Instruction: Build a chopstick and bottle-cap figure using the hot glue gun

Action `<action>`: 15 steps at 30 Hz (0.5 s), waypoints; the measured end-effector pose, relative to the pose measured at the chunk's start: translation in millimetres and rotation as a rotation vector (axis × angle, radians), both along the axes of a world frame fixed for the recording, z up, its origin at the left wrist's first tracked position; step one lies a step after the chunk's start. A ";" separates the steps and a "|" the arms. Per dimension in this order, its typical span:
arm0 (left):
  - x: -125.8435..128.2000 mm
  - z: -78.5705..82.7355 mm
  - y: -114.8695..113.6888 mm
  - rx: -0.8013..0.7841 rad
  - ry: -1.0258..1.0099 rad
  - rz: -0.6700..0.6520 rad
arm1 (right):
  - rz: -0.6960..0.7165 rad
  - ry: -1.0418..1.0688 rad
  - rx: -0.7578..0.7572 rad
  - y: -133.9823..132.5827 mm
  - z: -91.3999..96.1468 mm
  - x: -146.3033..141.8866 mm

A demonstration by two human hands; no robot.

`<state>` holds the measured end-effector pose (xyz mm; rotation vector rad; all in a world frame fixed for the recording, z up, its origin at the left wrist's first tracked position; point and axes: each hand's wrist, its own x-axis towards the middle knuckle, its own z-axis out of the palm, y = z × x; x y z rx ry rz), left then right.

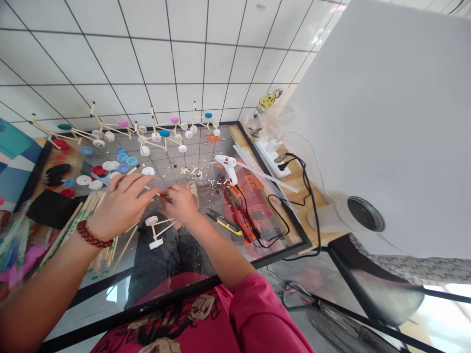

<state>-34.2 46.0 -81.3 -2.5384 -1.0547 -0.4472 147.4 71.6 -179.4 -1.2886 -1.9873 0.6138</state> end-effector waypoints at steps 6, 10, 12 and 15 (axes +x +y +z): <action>-36.1 7.8 -29.2 0.153 -0.186 0.127 | -0.039 -0.022 0.034 -19.3 18.9 49.0; -60.2 -11.6 -37.7 0.156 -0.324 0.247 | -0.396 -0.109 -0.080 -35.3 24.2 135.2; -69.1 -21.1 -40.4 0.165 -0.356 0.292 | -0.633 -0.143 -0.134 -31.2 19.8 172.1; -82.1 -30.3 -45.9 0.212 -0.389 0.340 | -0.789 -0.094 -0.147 -8.8 7.9 198.8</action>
